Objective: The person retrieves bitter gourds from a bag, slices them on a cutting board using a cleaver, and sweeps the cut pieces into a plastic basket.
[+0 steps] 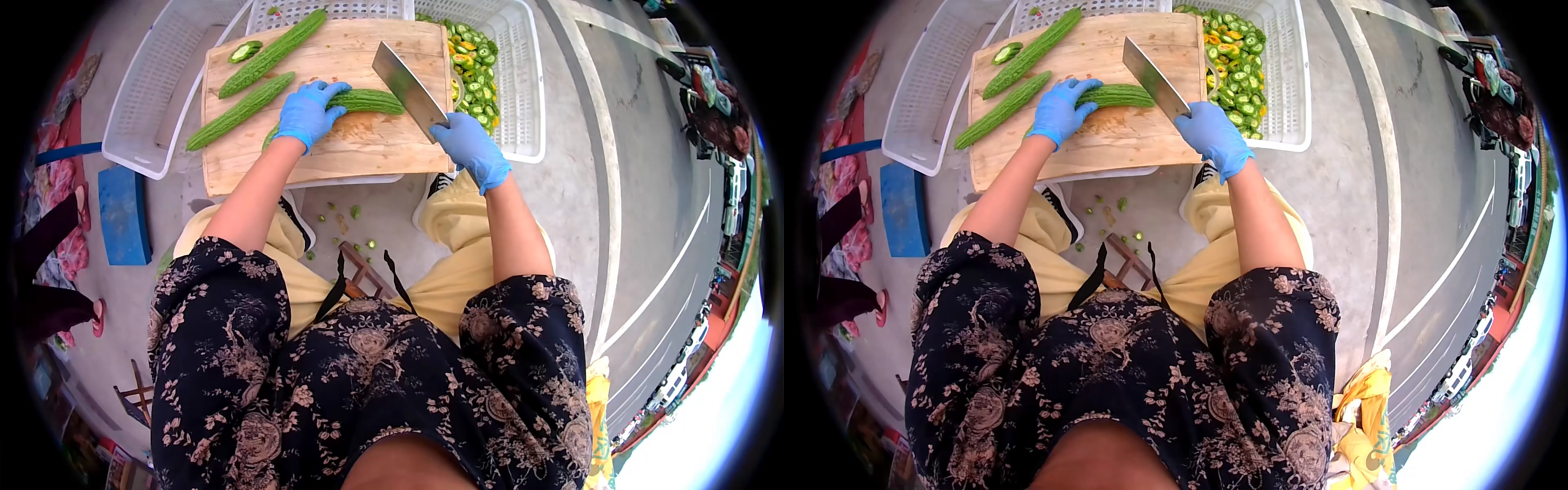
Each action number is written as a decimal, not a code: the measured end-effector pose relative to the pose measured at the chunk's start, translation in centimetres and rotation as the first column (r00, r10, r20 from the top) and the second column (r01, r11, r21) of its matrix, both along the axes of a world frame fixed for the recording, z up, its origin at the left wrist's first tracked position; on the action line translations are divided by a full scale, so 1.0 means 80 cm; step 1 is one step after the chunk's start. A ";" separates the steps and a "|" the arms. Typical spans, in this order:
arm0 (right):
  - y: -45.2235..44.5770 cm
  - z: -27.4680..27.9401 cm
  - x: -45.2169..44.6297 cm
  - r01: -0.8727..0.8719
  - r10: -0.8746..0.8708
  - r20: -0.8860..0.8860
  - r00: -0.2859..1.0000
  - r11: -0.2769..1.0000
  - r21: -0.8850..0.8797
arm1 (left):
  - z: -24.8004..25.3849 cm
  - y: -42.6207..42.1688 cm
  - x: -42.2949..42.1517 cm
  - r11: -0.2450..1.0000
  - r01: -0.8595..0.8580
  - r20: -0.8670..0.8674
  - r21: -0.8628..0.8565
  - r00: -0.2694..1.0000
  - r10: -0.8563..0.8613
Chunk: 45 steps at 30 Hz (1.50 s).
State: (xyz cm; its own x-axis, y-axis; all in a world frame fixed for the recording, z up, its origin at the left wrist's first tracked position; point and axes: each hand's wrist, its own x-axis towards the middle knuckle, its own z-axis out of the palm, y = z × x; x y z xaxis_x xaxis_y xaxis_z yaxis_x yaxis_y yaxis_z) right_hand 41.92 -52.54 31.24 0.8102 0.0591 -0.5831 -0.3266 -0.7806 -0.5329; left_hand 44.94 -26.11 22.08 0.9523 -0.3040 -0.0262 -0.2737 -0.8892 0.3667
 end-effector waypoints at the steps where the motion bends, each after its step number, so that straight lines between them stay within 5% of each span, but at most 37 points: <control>1: -0.001 -0.003 0.001 -0.020 0.020 0.004 1.000 1.000 -0.018 | -0.003 0.001 -0.001 1.000 0.008 0.029 0.001 1.000 -0.008; 14: 0.017 -0.043 -0.005 -0.156 0.213 0.218 0.952 0.955 -0.253 | -0.007 0.001 0.000 1.000 0.005 0.065 0.010 0.998 -0.006; 17: 0.025 -0.058 0.007 -0.104 0.123 0.138 0.983 0.985 -0.137 | -0.009 0.002 0.000 1.000 0.004 0.057 0.001 0.998 -0.004; 26: 0.021 -0.086 0.006 0.012 -0.018 0.315 0.949 1.000 0.022 | -0.012 0.003 0.004 1.000 0.015 0.120 -0.023 0.993 -0.012; 29: 0.031 -0.025 0.003 0.108 -0.120 0.134 0.984 0.989 0.099 | -0.017 0.003 -0.004 1.000 0.011 0.135 -0.025 0.991 -0.007; 39: 0.037 -0.032 0.011 -0.016 0.013 0.132 0.991 1.000 0.024 | -0.010 0.000 -0.002 1.000 0.001 0.126 -0.023 0.992 0.002; 42: 0.042 -0.049 0.023 -0.094 0.103 0.085 0.991 0.990 -0.110 | -0.013 0.001 0.000 0.999 0.015 0.132 -0.029 0.991 -0.011; 45: 0.050 -0.037 0.031 -0.010 0.004 -0.081 0.997 0.998 -0.068 | -0.013 0.001 0.000 1.000 0.002 0.104 0.003 0.995 -0.002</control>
